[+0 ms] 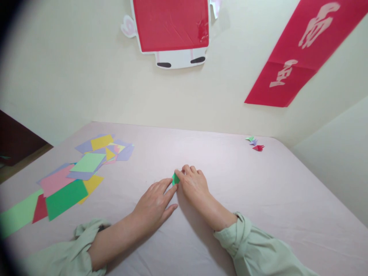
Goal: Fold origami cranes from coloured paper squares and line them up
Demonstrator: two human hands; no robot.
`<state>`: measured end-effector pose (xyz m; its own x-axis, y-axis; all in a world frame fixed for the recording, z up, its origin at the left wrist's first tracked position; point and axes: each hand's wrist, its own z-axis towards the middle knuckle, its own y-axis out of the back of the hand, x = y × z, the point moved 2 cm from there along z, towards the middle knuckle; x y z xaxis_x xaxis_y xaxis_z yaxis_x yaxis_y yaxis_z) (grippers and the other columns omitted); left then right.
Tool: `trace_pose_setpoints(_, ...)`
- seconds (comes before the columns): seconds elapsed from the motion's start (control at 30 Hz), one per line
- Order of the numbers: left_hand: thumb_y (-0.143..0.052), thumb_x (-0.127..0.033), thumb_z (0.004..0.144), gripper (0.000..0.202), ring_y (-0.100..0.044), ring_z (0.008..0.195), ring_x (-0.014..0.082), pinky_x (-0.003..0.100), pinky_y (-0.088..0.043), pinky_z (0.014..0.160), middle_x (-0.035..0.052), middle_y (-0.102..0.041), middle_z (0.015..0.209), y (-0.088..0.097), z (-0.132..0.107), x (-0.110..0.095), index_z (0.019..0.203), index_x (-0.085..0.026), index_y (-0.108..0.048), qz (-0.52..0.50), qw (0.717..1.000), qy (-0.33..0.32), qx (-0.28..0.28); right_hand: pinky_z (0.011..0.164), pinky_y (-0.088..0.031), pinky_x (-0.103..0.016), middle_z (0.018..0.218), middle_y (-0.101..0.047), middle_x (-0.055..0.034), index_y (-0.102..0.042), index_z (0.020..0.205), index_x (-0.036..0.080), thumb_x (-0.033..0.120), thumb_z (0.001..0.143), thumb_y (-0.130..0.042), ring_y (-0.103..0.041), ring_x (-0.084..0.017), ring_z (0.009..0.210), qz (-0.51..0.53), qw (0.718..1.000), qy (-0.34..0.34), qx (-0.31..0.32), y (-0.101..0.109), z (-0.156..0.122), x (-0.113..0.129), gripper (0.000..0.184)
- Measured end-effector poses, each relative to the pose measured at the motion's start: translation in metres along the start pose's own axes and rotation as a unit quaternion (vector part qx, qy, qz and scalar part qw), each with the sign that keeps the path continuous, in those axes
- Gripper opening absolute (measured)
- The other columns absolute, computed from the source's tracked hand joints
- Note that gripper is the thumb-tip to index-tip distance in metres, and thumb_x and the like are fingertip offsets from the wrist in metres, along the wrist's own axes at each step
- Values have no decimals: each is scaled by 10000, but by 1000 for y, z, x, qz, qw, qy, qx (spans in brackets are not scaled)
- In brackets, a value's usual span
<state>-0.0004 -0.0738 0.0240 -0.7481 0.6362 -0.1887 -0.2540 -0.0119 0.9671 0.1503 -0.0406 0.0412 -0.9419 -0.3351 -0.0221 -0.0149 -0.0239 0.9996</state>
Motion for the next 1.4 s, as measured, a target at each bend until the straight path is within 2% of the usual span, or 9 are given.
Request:
trace_pose_setpoints(0.17,-605,-349,852,523,-430,1317,313,467,-370,1081,183,-460,1428,-3,1,5,1317,-144,-480,-3,1000,-2,16,803,-422,-348,1200,-593,-99,-530,1283,261,177,922,-489,-550,-250,1015,-10,1000,4,-17,-3,5,-1,373)
trace_pose_setpoints(0.27,-596,-382,856,539,-409,1338,312,472,-347,1096,173,-439,1455,-4,2,8,1327,-156,-469,-15,1000,-9,21,835,-440,-370,1246,-583,-117,-485,1350,228,162,927,-472,-540,-264,1044,-1,999,19,-31,-7,-2,-3,428)
trace_pose_setpoints(0.37,-603,-382,849,519,-420,1329,304,463,-336,1101,163,-449,1449,-3,3,8,1308,-171,-485,-21,1000,-11,15,866,-463,-384,1287,-571,-128,-503,1349,205,119,918,-471,-536,-270,1070,19,999,34,-35,-12,-12,-4,440)
trace_pose_setpoints(0.6,-598,-316,848,504,-444,1299,307,459,-337,1100,172,-478,1412,-6,-6,7,1312,-160,-478,-9,1000,-22,-3,897,-498,-402,1270,-597,-135,-552,1306,194,81,900,-508,-562,-263,1124,61,995,57,-46,-16,-33,-5,424)
trace_pose_setpoints(0.97,-611,-312,845,507,-454,1279,299,450,-353,1089,144,-494,1393,2,-18,4,1310,-171,-466,-41,998,-29,25,899,-503,-423,1254,-615,-138,-654,1197,217,13,836,-493,-591,-281,1119,98,992,61,-56,-14,-35,-6,445)
trace_pose_setpoints(1.07,-604,-293,851,406,-484,1228,282,446,-375,1057,119,-540,1324,5,-15,3,1233,-189,-513,-76,997,-24,21,909,-490,-429,1258,-609,-129,-675,1159,246,24,826,-505,-584,-281,1132,131,988,58,-51,-14,-36,-7,435)
trace_pose_setpoints(1.2,-532,-246,895,132,-560,1016,215,379,-448,913,55,-616,1060,9,-7,10,1018,-202,-553,-148,989,18,5,931,-466,-414,1235,-614,-103,-678,1079,245,23,829,-462,-577,-246,1126,213,973,66,-55,-11,-36,-10,398)
trace_pose_setpoints(1.27,-522,-241,899,120,-564,959,200,361,-454,869,44,-609,1005,10,-1,18,1011,-201,-540,-169,984,57,-20,908,-473,-381,1146,-645,-93,-642,1067,219,28,840,-431,-598,-216,1053,262,961,44,-76,-11,-34,-13,364)
trace_pose_setpoints(1.4,-550,-276,882,186,-556,1011,220,371,-438,884,67,-597,1063,9,17,33,1049,-193,-553,-158,981,98,-51,875,-472,-356,1046,-641,-88,-584,1099,195,67,866,-426,-596,-201,963,304,945,-7,-117,-15,-28,-18,309)
